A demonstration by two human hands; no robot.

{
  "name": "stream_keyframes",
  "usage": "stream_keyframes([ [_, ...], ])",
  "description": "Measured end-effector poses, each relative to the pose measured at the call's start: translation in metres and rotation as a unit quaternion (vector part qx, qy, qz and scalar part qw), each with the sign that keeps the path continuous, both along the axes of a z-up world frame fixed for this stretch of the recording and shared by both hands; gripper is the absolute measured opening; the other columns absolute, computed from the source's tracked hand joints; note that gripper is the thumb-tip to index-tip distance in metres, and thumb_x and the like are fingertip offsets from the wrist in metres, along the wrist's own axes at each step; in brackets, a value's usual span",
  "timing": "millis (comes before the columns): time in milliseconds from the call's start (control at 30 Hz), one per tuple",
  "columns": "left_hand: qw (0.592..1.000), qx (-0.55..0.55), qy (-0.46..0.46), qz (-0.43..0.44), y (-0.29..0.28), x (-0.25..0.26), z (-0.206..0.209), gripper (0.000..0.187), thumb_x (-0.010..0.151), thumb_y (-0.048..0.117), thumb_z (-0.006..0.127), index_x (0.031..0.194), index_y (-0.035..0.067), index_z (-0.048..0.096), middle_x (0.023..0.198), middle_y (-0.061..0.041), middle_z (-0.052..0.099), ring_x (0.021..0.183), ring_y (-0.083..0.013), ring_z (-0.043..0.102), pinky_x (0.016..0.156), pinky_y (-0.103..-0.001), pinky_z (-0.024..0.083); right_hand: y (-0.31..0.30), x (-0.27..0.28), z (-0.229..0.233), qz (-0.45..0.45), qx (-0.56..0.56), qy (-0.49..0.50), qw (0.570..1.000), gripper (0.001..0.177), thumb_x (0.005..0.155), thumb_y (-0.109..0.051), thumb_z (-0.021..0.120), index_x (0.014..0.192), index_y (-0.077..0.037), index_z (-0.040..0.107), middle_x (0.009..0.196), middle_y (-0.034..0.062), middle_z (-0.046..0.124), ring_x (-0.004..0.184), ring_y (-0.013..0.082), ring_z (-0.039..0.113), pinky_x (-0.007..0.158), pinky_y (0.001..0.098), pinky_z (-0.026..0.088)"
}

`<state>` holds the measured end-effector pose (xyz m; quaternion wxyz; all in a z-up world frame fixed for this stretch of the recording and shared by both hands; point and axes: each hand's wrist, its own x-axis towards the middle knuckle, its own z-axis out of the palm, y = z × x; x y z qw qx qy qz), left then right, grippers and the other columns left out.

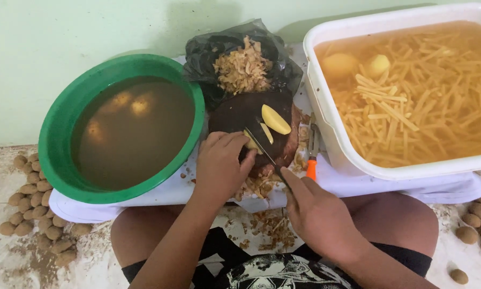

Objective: Slicing and dicing peeled potatoes into thin strips for fries using a knife on a cutting board.

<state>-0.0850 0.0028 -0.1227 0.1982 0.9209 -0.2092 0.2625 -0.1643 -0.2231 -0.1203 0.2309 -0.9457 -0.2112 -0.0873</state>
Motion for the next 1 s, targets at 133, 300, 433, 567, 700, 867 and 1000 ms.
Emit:
stream_keyframes([
  [133, 1.0, 0.009, 0.024, 0.004, 0.002, 0.001, 0.002, 0.023, 0.091, 0.025, 0.075, 0.108, 0.009, 0.075, 0.114, -0.005, 0.077, 0.105, -0.0331, 0.063, 0.08, -0.048, 0.051, 0.005, -0.003, -0.006, -0.008, -0.01, 0.021, 1.0, 0.055, 0.093, -0.016, 0.058, 0.147, -0.008, 0.05, 0.108, 0.0125, 0.068, 0.078, 0.035, 0.069, 0.053, 0.0494, 0.056],
  [300, 1.0, 0.027, 0.005, -0.012, 0.003, 0.002, 0.006, 0.021, 0.09, 0.023, 0.077, 0.105, 0.009, 0.074, 0.111, -0.004, 0.076, 0.099, -0.0312, 0.062, 0.078, -0.045, 0.051, 0.005, -0.003, -0.005, -0.016, -0.058, -0.007, 0.998, 0.057, 0.092, -0.018, 0.06, 0.147, -0.011, 0.051, 0.105, 0.0119, 0.07, 0.071, 0.0343, 0.07, 0.049, 0.0478, 0.056],
  [433, 0.999, 0.038, 0.029, -0.016, 0.004, 0.003, 0.005, 0.022, 0.091, 0.025, 0.074, 0.105, 0.01, 0.07, 0.11, -0.005, 0.074, 0.098, -0.0327, 0.06, 0.077, -0.048, 0.049, 0.004, -0.006, 0.005, -0.03, -0.062, 0.026, 0.997, 0.056, 0.093, -0.021, 0.059, 0.147, -0.013, 0.049, 0.102, 0.0103, 0.068, 0.073, 0.0368, 0.07, 0.049, 0.0508, 0.056],
  [567, 0.999, 0.033, 0.007, -0.019, 0.005, 0.002, 0.007, 0.02, 0.091, 0.023, 0.076, 0.105, 0.01, 0.071, 0.111, -0.003, 0.075, 0.099, -0.0303, 0.061, 0.076, -0.045, 0.05, 0.003, -0.008, 0.007, -0.014, -0.031, -0.024, 0.999, 0.053, 0.093, -0.015, 0.06, 0.145, -0.01, 0.052, 0.091, 0.0088, 0.066, 0.062, 0.0327, 0.065, 0.045, 0.0454, 0.052],
  [700, 0.999, 0.045, 0.015, -0.018, 0.005, 0.003, 0.007, 0.022, 0.091, 0.024, 0.076, 0.106, 0.01, 0.071, 0.11, -0.003, 0.074, 0.098, -0.0298, 0.06, 0.077, -0.044, 0.051, 0.002, -0.009, 0.014, -0.011, -0.021, -0.016, 1.0, 0.051, 0.093, -0.014, 0.062, 0.143, -0.009, 0.055, 0.093, 0.0098, 0.07, 0.07, 0.031, 0.068, 0.049, 0.0451, 0.055],
  [867, 0.999, 0.036, 0.016, -0.011, 0.004, 0.003, 0.008, 0.021, 0.088, 0.023, 0.076, 0.103, 0.009, 0.071, 0.105, -0.004, 0.075, 0.095, -0.0314, 0.061, 0.074, -0.045, 0.05, 0.001, -0.011, 0.018, -0.006, -0.039, -0.013, 0.999, 0.053, 0.093, -0.015, 0.062, 0.144, -0.01, 0.053, 0.089, 0.0089, 0.067, 0.063, 0.0307, 0.065, 0.045, 0.0445, 0.053],
  [1000, 0.999, 0.035, 0.022, -0.013, 0.005, 0.003, 0.006, 0.022, 0.089, 0.022, 0.076, 0.106, 0.01, 0.072, 0.109, -0.003, 0.075, 0.098, -0.0302, 0.061, 0.076, -0.044, 0.05, 0.001, -0.011, 0.026, 0.002, -0.065, -0.035, 0.997, 0.051, 0.092, -0.014, 0.062, 0.143, -0.01, 0.056, 0.083, 0.0067, 0.068, 0.055, 0.0276, 0.065, 0.038, 0.0409, 0.05],
])
